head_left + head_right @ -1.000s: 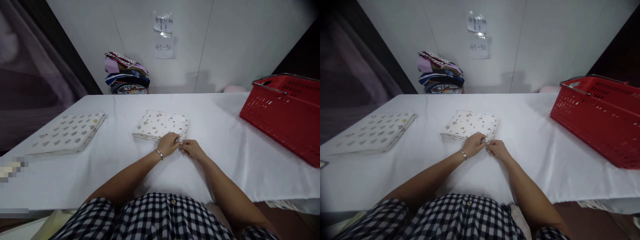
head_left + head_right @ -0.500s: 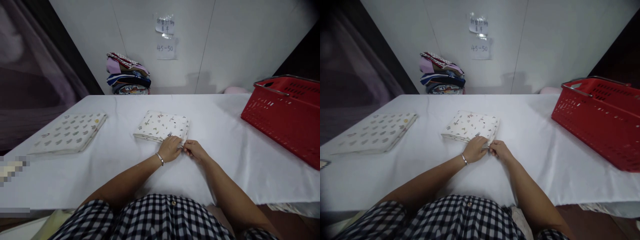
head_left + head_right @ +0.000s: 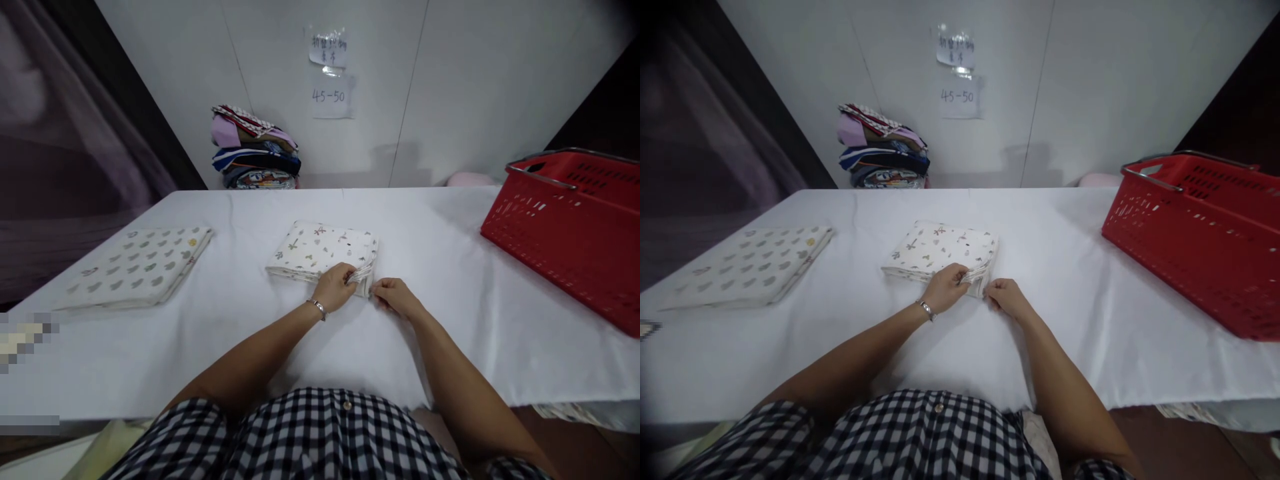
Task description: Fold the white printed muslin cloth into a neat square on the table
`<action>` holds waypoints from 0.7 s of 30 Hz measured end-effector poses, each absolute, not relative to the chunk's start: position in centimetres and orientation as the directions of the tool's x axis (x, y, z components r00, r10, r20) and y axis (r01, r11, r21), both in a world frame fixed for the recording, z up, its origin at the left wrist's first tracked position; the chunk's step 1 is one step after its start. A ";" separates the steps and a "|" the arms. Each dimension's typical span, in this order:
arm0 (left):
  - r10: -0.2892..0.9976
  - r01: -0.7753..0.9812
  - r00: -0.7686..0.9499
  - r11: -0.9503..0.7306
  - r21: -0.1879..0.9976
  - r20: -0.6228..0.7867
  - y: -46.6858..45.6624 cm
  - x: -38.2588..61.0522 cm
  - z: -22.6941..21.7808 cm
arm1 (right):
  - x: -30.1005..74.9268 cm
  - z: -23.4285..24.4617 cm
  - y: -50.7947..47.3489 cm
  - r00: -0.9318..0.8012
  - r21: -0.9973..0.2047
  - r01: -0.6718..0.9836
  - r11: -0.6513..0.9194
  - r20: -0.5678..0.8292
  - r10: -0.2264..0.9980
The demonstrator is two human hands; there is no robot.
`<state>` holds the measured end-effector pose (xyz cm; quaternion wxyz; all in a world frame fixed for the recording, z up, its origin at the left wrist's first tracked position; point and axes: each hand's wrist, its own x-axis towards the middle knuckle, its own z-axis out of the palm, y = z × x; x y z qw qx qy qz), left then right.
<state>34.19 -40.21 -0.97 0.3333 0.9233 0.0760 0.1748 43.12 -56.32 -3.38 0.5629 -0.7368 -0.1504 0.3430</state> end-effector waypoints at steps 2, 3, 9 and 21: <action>0.252 0.015 0.926 -0.770 0.638 0.282 -40.3 34.2 -1.1 | 42.9 -3.5 -56.1 0.712 -0.941 -0.160 -0.300 -0.320 0.625; 0.245 0.006 0.925 -0.774 0.633 0.290 -40.3 34.2 -1.1 | 42.8 -3.6 -56.0 0.716 -0.945 -0.148 -0.291 -0.306 0.627; 0.187 -0.057 0.917 -0.813 0.579 0.353 -40.4 34.1 -1.6 | 42.4 -4.1 -55.5 0.742 -0.944 -0.026 -0.328 -0.238 0.627; 0.041 -0.125 0.916 -0.916 0.381 0.400 -41.2 33.3 -2.8 | 42.1 -3.6 -55.2 0.679 -0.956 -0.213 -0.200 -0.292 0.673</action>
